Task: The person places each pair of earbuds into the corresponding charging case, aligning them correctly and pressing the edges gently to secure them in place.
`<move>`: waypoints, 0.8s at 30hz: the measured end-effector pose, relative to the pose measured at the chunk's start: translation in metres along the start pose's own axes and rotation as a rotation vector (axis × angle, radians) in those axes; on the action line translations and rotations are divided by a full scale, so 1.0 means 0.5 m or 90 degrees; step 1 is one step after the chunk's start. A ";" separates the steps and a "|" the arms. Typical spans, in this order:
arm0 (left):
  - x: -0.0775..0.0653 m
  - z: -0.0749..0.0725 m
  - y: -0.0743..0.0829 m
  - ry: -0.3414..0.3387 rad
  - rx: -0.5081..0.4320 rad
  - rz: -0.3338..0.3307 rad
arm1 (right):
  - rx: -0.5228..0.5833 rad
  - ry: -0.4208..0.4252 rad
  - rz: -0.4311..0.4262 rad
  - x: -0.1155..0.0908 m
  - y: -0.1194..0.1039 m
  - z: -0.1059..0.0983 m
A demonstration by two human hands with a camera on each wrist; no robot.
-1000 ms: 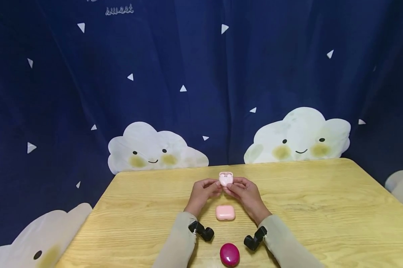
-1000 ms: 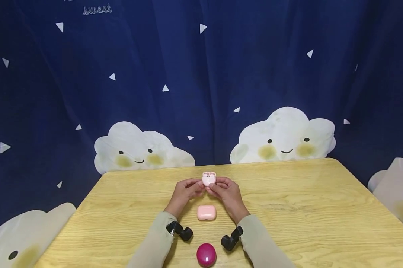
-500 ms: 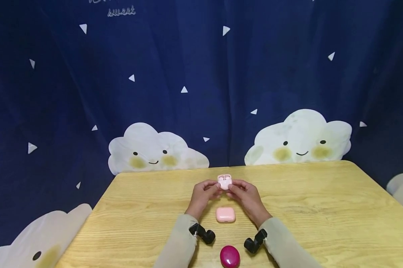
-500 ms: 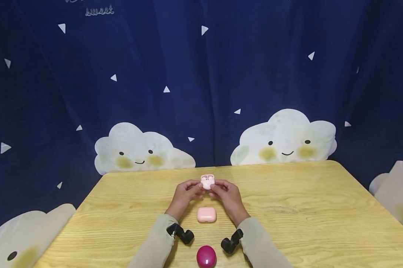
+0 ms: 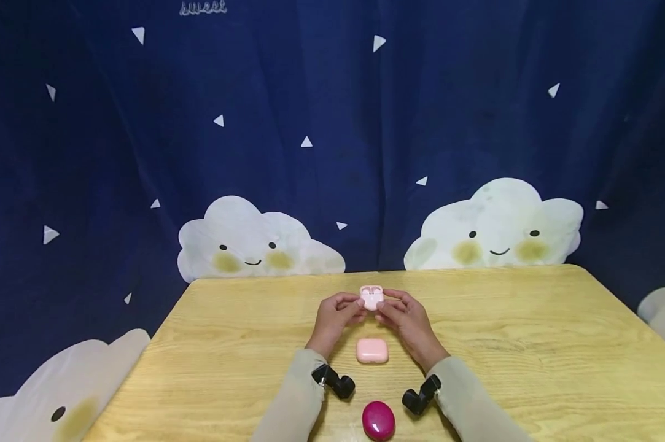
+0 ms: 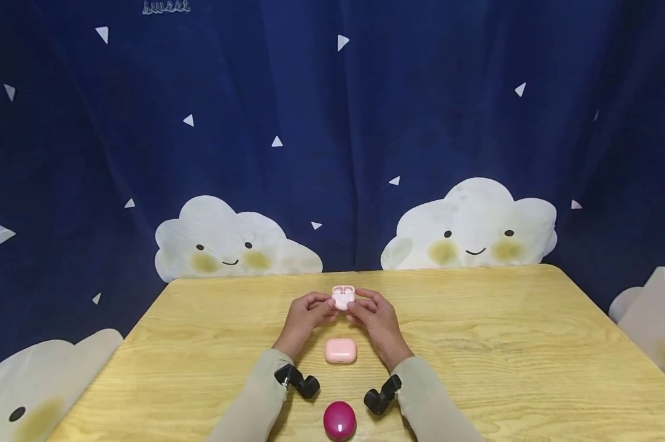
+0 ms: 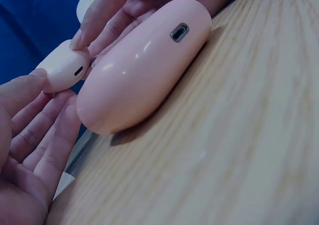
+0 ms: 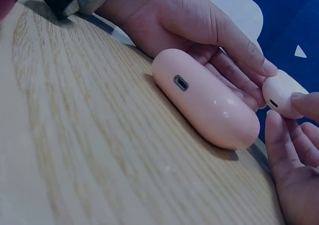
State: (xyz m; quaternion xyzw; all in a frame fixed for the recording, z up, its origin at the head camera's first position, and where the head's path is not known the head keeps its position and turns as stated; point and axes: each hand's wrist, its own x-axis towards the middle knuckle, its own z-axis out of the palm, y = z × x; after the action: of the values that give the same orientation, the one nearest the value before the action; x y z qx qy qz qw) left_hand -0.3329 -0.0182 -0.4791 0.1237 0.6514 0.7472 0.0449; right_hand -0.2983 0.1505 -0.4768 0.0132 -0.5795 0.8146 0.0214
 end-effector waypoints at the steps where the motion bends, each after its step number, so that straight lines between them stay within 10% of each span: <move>1: 0.001 0.000 0.001 -0.002 -0.003 0.005 | -0.001 0.001 -0.003 0.002 0.000 0.000; 24: -0.009 -0.003 0.027 -0.028 0.028 0.005 | -0.036 -0.011 0.013 0.007 -0.002 0.003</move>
State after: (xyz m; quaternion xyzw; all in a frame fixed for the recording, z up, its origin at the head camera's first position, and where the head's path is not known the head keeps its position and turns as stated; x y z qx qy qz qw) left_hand -0.3276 -0.0225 -0.4667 0.1436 0.6658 0.7303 0.0530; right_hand -0.3016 0.1496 -0.4754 0.0137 -0.6026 0.7979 0.0086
